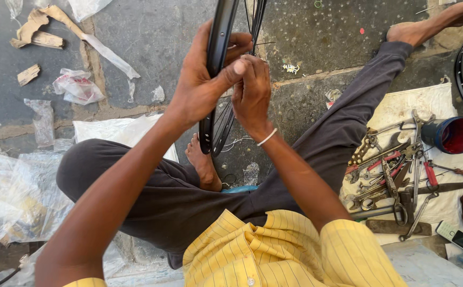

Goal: The person sits on the ground and works on a bicycle wheel, repeatedly picking up small metal parts and inserting them into the rim. The person rotates the wheel to access different sections and continues the process of fitting components into the rim structure.

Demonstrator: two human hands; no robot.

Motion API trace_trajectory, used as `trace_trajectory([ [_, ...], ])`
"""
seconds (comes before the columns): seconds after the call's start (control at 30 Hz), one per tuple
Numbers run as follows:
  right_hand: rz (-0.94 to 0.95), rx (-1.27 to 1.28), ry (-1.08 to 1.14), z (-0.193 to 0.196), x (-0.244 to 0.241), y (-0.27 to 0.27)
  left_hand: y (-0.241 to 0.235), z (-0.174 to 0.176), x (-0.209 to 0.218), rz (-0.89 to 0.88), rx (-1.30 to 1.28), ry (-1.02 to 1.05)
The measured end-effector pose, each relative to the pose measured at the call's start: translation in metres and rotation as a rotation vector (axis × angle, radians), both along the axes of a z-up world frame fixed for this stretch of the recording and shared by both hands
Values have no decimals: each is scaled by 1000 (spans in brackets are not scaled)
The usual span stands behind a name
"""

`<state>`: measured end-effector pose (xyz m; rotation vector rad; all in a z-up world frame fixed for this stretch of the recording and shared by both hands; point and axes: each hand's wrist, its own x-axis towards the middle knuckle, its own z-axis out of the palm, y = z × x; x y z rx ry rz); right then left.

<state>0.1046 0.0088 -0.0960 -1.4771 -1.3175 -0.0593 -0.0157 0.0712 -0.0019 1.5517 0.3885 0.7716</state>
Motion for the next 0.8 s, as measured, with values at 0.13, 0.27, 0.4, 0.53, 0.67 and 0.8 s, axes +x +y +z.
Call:
trace_trajectory([
  [0.13, -278, -13, 301, -17, 6, 9, -10, -1, 15, 52, -21, -36],
  [0.27, 143, -154, 677, -18, 31, 25, -11, 14, 9, 218, 88, 183],
  [0.4, 476, -119, 289, -17, 46, 30, -10, 28, 7, 309, 34, 405],
  [0.53, 300, -70, 305, -37, 40, 21, -7, 32, 0, 189, -84, 285],
  [0.67, -263, -309, 544, -128, 98, 23, -12, 46, -3, 193, -18, 269],
  [0.8, -419, -806, 241, -251, 197, -10, -25, 51, -12, 232, -44, 362],
])
